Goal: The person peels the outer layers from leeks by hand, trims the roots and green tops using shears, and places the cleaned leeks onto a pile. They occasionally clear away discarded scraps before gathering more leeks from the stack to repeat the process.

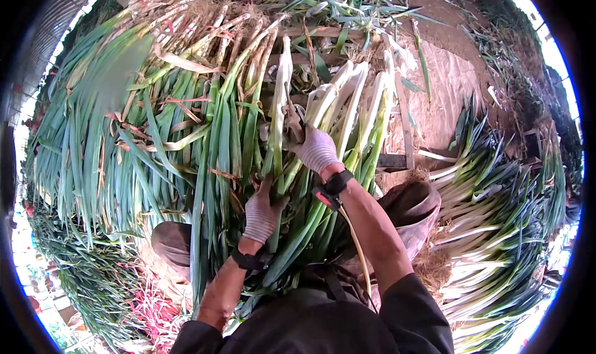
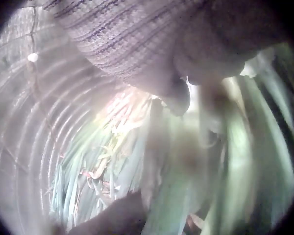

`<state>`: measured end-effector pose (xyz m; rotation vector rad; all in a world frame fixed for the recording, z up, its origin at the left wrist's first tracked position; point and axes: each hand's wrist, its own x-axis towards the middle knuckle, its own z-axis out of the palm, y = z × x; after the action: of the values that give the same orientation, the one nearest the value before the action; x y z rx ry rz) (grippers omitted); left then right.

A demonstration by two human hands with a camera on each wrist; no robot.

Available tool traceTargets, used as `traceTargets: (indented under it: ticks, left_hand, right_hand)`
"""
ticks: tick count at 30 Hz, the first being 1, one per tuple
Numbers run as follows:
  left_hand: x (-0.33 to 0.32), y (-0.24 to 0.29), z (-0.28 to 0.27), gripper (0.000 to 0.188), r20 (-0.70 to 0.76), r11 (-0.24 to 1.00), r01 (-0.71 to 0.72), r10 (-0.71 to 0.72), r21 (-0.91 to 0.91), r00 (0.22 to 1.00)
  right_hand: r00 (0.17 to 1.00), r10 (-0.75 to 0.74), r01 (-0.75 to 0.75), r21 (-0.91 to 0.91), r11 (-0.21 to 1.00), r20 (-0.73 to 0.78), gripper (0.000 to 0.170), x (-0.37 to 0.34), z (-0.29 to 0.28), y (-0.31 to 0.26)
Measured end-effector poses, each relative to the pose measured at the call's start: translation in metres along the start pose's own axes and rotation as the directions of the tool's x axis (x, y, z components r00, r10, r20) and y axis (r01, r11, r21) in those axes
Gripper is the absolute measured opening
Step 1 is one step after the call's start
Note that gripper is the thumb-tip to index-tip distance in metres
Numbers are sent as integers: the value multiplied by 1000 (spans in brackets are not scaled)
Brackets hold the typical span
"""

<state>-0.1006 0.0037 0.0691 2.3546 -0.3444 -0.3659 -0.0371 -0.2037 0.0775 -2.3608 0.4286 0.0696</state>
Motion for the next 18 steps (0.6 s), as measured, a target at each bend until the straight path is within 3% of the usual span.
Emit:
traceTargets:
  ticks: [8,10,15,18]
  left_hand:
    - [-3,-26,17,72,-24,977,-176,181,121,983]
    - [-4,-20,13,70,-14,973,-194,197,122,980]
    - [-3,-26,19,67,33,954,-205,203,217,979]
    - [-1,-23,18,73,148,960,-152,120,233,982]
  right_hand:
    - [999,39,-39,-4,999,-26,50,72,-6,-2]
    - [998,-11,12,14,1000,-55,50,90,-5,4]
    - [996,-36,35,-6,999,-79,51,127,-11,5]
    - [997,-52,52,8,999,-51,55,139,-15,13]
